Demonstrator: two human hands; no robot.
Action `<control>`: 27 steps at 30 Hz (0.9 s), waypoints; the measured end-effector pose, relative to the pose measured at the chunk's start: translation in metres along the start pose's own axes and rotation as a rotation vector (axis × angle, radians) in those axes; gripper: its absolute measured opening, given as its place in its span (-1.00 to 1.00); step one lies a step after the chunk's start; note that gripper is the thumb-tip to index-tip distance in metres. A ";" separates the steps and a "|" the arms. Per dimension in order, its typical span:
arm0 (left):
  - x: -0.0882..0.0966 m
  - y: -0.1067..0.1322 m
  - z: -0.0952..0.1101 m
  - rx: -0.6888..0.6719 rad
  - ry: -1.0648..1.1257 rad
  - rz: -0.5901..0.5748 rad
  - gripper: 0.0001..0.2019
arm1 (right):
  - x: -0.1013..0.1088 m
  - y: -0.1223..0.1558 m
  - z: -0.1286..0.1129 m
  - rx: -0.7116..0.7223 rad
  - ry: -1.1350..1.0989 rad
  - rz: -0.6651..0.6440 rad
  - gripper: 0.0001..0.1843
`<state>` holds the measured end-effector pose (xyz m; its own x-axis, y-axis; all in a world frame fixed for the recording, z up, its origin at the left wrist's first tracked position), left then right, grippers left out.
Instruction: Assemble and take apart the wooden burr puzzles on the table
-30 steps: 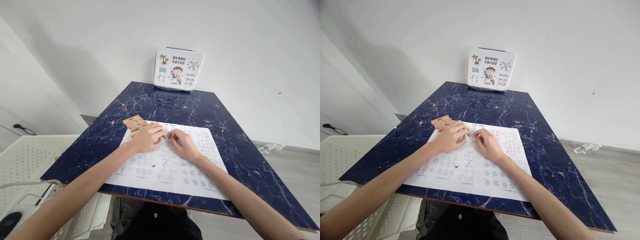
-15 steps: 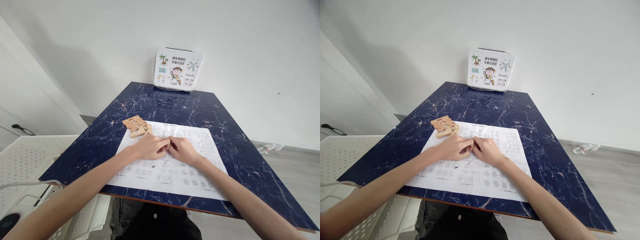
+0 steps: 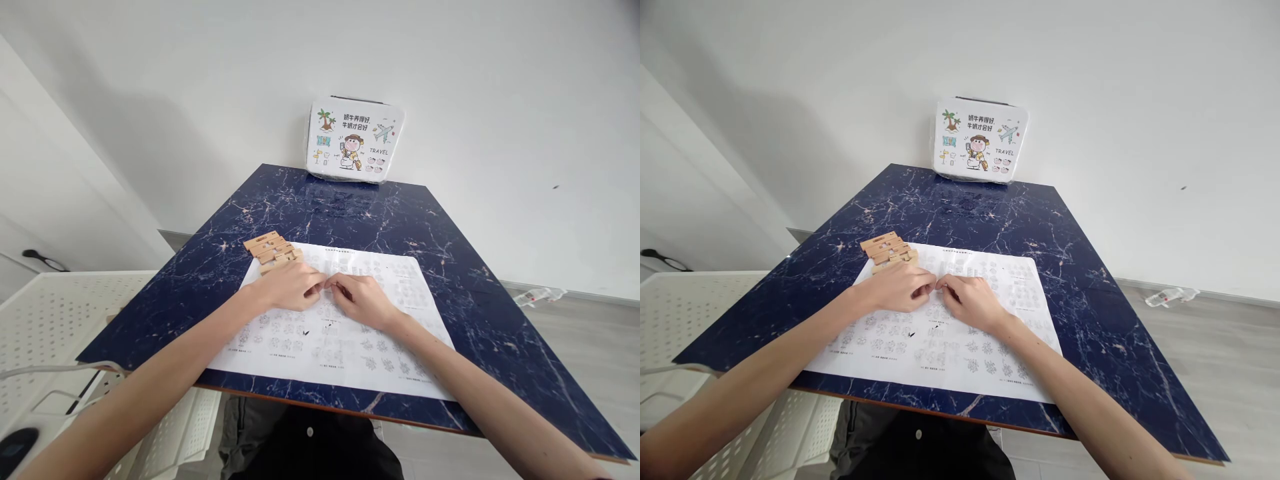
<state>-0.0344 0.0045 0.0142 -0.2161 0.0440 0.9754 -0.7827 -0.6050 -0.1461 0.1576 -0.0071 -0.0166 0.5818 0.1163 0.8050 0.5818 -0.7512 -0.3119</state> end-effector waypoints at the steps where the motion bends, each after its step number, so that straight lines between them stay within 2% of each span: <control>1: 0.001 0.000 -0.002 0.013 -0.022 -0.010 -0.89 | 0.000 0.000 0.000 -0.003 -0.004 -0.002 -0.76; 8: 0.004 -0.001 -0.008 0.175 -0.155 -0.052 -0.85 | 0.000 0.000 0.000 -0.003 -0.010 -0.004 -0.71; 10: 0.004 -0.001 -0.008 0.185 -0.172 -0.059 -0.83 | 0.000 0.000 0.000 -0.004 -0.004 -0.005 -0.71; 17: -0.002 -0.001 0.002 -0.004 -0.025 0.011 -0.84 | 0.000 0.000 -0.001 0.014 0.017 0.000 -0.76; 27: -0.003 -0.001 0.004 -0.029 0.001 0.067 -0.85 | 0.000 -0.001 -0.001 0.003 0.023 -0.002 -0.81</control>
<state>-0.0303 0.0015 0.0120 -0.2688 0.0053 0.9632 -0.7832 -0.5833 -0.2154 0.1564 -0.0075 -0.0156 0.5674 0.1033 0.8170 0.5847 -0.7491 -0.3114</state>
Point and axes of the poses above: each hand's wrist, its own y-axis away from the middle knuckle, its own x-axis out of the back of the hand, z = x × y, the point moved 3 cm from there along -y, towards the middle knuckle, and after that the axes turned 3 degrees about -z, right-handed, at the moved point
